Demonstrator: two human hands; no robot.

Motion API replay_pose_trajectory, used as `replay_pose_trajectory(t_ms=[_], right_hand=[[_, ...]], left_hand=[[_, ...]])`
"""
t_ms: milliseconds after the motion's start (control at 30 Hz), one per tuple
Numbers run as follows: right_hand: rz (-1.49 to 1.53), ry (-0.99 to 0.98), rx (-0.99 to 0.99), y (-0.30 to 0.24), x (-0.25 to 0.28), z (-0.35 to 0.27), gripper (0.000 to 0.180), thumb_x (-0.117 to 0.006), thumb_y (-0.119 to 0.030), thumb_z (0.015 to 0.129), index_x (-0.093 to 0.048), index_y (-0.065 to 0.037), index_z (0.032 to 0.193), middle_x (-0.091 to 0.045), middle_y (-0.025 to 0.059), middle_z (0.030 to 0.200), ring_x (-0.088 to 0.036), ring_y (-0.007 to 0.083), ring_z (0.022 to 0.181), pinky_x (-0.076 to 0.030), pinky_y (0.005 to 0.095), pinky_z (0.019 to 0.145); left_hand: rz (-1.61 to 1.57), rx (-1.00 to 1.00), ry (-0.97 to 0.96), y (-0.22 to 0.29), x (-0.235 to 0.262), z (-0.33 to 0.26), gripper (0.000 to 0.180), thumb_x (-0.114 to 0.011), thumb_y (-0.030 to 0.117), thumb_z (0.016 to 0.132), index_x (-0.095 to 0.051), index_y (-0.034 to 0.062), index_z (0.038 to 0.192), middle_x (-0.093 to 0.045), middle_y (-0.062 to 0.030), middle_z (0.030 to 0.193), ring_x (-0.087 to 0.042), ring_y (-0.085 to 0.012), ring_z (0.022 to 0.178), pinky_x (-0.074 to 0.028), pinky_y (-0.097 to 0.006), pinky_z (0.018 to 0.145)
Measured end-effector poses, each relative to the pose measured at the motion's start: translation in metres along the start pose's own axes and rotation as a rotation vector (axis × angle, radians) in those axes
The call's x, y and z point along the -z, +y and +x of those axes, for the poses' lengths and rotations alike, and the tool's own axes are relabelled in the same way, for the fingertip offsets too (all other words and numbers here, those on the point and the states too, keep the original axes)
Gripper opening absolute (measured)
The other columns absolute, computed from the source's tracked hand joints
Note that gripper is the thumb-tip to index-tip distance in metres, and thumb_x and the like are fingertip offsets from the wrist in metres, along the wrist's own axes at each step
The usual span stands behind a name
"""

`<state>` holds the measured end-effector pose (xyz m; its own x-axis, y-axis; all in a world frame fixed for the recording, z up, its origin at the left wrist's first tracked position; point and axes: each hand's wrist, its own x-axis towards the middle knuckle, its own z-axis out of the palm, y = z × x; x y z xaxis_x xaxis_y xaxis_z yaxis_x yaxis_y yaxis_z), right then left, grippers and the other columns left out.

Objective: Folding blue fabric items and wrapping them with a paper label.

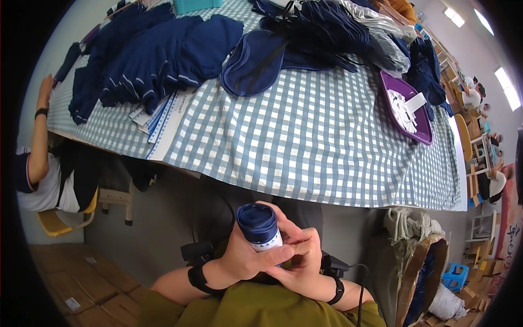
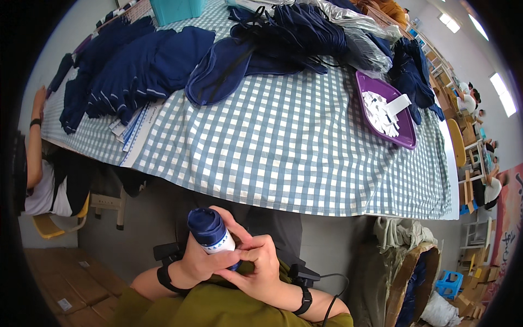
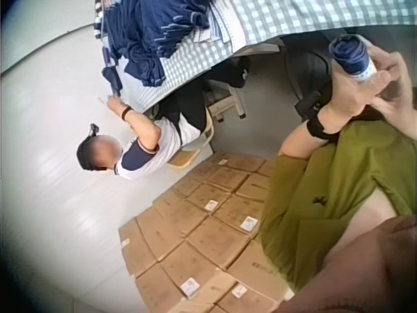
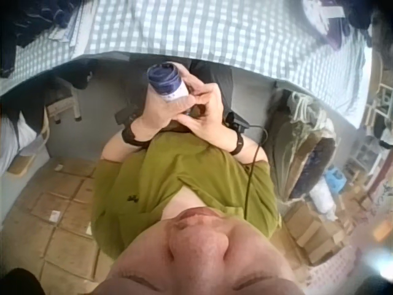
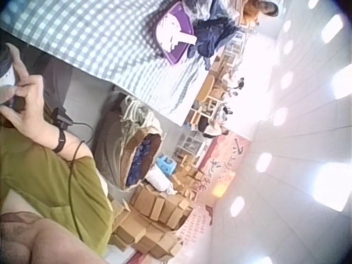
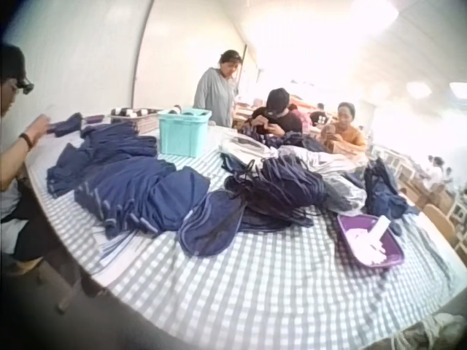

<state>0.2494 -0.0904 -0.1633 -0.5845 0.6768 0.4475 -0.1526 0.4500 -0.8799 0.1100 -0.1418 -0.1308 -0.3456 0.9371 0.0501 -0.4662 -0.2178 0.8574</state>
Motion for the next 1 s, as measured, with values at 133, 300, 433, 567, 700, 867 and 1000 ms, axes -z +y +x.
replay_pose_trajectory(t_ms=[133, 300, 433, 567, 700, 867, 1000], right_hand=[[-0.065, -0.135, -0.115, -0.007, 0.003, 0.01, 0.052, -0.09, -0.015, 0.068, -0.056, -0.005, 0.105, -0.055, 0.0154, 0.114, -0.06, 0.0306, 0.099, -0.052, 0.0368, 0.08], [-0.07, -0.139, -0.211, 0.001, 0.023, 0.01, 0.022, -0.081, -0.006, 0.075, -0.062, -0.003, 0.086, -0.064, 0.0105, 0.093, -0.064, 0.0251, 0.088, -0.051, 0.0326, 0.077], [0.046, -0.132, -0.333, 0.007, 0.035, -0.002, 0.013, -0.074, -0.001, 0.08, -0.061, -0.001, 0.082, -0.062, 0.0085, 0.087, -0.062, 0.0178, 0.081, -0.05, 0.0274, 0.074], [0.107, -0.084, -0.434, 0.006, 0.044, -0.009, 0.013, -0.071, -0.001, 0.084, -0.058, -0.001, 0.083, -0.062, 0.0057, 0.086, -0.058, 0.0111, 0.077, -0.047, 0.0238, 0.07], [0.247, -0.016, -0.546, 0.011, 0.048, -0.018, 0.012, -0.07, -0.002, 0.087, -0.058, -0.003, 0.086, -0.062, 0.0026, 0.084, -0.055, 0.0068, 0.074, -0.044, 0.022, 0.067], [0.287, -0.056, -0.607, 0.011, 0.052, -0.014, 0.011, -0.069, -0.003, 0.089, -0.057, -0.003, 0.088, -0.062, -0.0007, 0.081, -0.053, 0.0036, 0.071, -0.043, 0.0206, 0.065], [0.306, -0.046, -0.691, 0.019, 0.053, -0.017, 0.011, -0.068, -0.005, 0.09, -0.058, -0.003, 0.09, -0.062, -0.0006, 0.081, -0.054, 0.0038, 0.072, -0.043, 0.0208, 0.066]], left_hand=[[0.445, -0.188, 0.071, 0.012, 0.009, -0.001, 0.044, -0.079, 0.0, 0.075, -0.051, 0.0014, 0.109, -0.07, -0.0151, 0.094, -0.069, -0.0168, 0.086, -0.055, -0.03, 0.078], [0.773, -0.405, 0.079, 0.075, 0.03, 0.022, 0.035, -0.085, 0.007, 0.073, -0.06, 0.0027, 0.097, -0.071, -0.0086, 0.087, -0.069, -0.0134, 0.077, -0.054, -0.026, 0.071], [1.003, -0.551, 0.0, 0.163, 0.037, 0.031, 0.039, -0.089, 0.011, 0.07, -0.062, 0.0033, 0.097, -0.066, -0.0054, 0.085, -0.064, -0.0125, 0.077, -0.052, -0.026, 0.071], [0.648, -0.49, 0.048, 0.224, 0.044, 0.062, 0.038, -0.084, 0.01, 0.075, -0.057, 0.0037, 0.101, -0.063, -0.0023, 0.081, -0.061, -0.0095, 0.073, -0.049, -0.025, 0.066], [0.228, -0.348, 0.045, 0.266, 0.058, 0.105, 0.038, -0.069, 0.03, 0.091, -0.05, 0.0055, 0.112, -0.06, -0.0039, 0.089, -0.06, -0.0139, 0.074, -0.052, -0.029, 0.068], [-0.283, -0.03, 0.134, 0.284, 0.087, 0.151, 0.027, -0.065, 0.027, 0.094, -0.052, 0.0038, 0.098, -0.059, -0.0046, 0.084, -0.06, -0.0135, 0.071, -0.054, -0.028, 0.066], [-0.369, 0.012, 0.118, 0.282, 0.094, 0.166, 0.036, -0.063, 0.032, 0.095, -0.05, -0.0012, 0.1, -0.059, -0.0081, 0.085, -0.059, -0.016, 0.072, -0.055, -0.027, 0.067]])
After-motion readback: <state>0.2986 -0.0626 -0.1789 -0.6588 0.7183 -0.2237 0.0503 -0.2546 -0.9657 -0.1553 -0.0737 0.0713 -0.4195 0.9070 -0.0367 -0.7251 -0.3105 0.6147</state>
